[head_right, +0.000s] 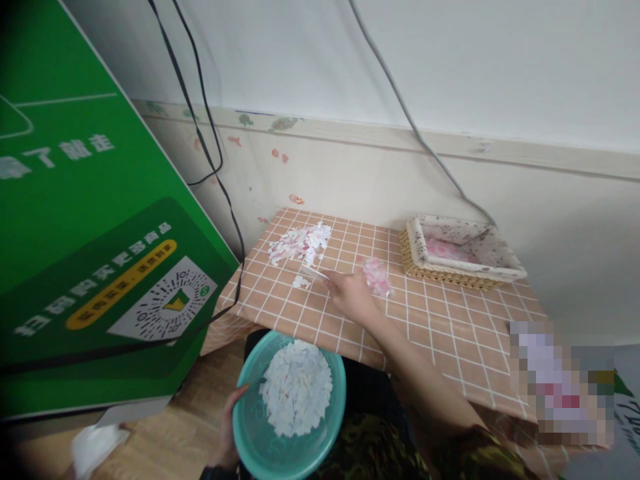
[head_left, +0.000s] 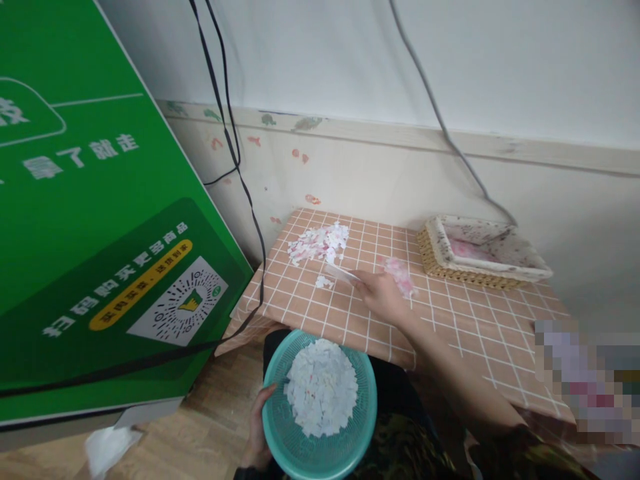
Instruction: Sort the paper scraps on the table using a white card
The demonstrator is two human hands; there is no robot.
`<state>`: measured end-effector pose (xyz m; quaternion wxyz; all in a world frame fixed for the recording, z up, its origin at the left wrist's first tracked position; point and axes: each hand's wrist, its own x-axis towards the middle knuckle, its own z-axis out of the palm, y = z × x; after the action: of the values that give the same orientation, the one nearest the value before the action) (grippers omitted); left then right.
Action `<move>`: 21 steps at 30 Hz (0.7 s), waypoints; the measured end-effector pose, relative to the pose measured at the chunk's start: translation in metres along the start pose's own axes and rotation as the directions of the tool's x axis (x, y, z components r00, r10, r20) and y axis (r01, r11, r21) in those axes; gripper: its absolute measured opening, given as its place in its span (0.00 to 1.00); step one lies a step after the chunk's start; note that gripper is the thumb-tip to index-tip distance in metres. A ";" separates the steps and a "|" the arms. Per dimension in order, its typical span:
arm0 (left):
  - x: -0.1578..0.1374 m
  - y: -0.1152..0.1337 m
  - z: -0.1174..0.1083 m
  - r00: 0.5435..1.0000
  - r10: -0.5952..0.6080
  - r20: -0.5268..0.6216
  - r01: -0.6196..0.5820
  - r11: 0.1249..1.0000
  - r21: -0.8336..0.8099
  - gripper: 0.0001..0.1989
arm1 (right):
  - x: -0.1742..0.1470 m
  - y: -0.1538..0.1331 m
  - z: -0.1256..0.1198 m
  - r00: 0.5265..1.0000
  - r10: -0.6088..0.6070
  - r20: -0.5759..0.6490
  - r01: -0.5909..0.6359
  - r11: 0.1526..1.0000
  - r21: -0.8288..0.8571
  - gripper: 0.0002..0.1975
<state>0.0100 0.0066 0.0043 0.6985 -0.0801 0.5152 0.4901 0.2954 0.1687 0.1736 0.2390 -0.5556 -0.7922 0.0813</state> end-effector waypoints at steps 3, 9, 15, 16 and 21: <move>-0.001 0.000 -0.001 1.000 -0.015 0.023 0.015 1.000 -0.004 0.07 | 0.007 0.001 0.005 1.000 0.010 -0.015 -0.011 1.000 -0.018 0.17; -0.002 0.001 0.001 0.999 0.001 0.036 -0.001 1.000 0.008 0.07 | 0.007 -0.008 0.013 0.998 -0.042 0.044 0.042 0.999 -0.001 0.18; -0.004 0.002 0.003 0.999 0.034 0.006 -0.035 0.999 0.036 0.07 | 0.005 -0.009 0.002 0.997 -0.040 0.059 0.039 0.999 0.013 0.17; -0.004 0.002 0.003 0.999 0.033 0.009 -0.033 0.999 0.040 0.07 | 0.005 -0.009 0.000 0.995 -0.057 0.081 0.056 0.998 0.018 0.17; -0.009 0.002 0.009 0.998 0.064 -0.005 -0.064 0.997 0.044 0.07 | 0.000 -0.007 -0.013 0.984 -0.105 0.144 0.098 0.994 0.057 0.15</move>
<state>0.0141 0.0081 0.0163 0.6823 -0.0498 0.5304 0.5007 0.2957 0.1649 0.1873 0.1977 -0.5007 -0.8327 0.1295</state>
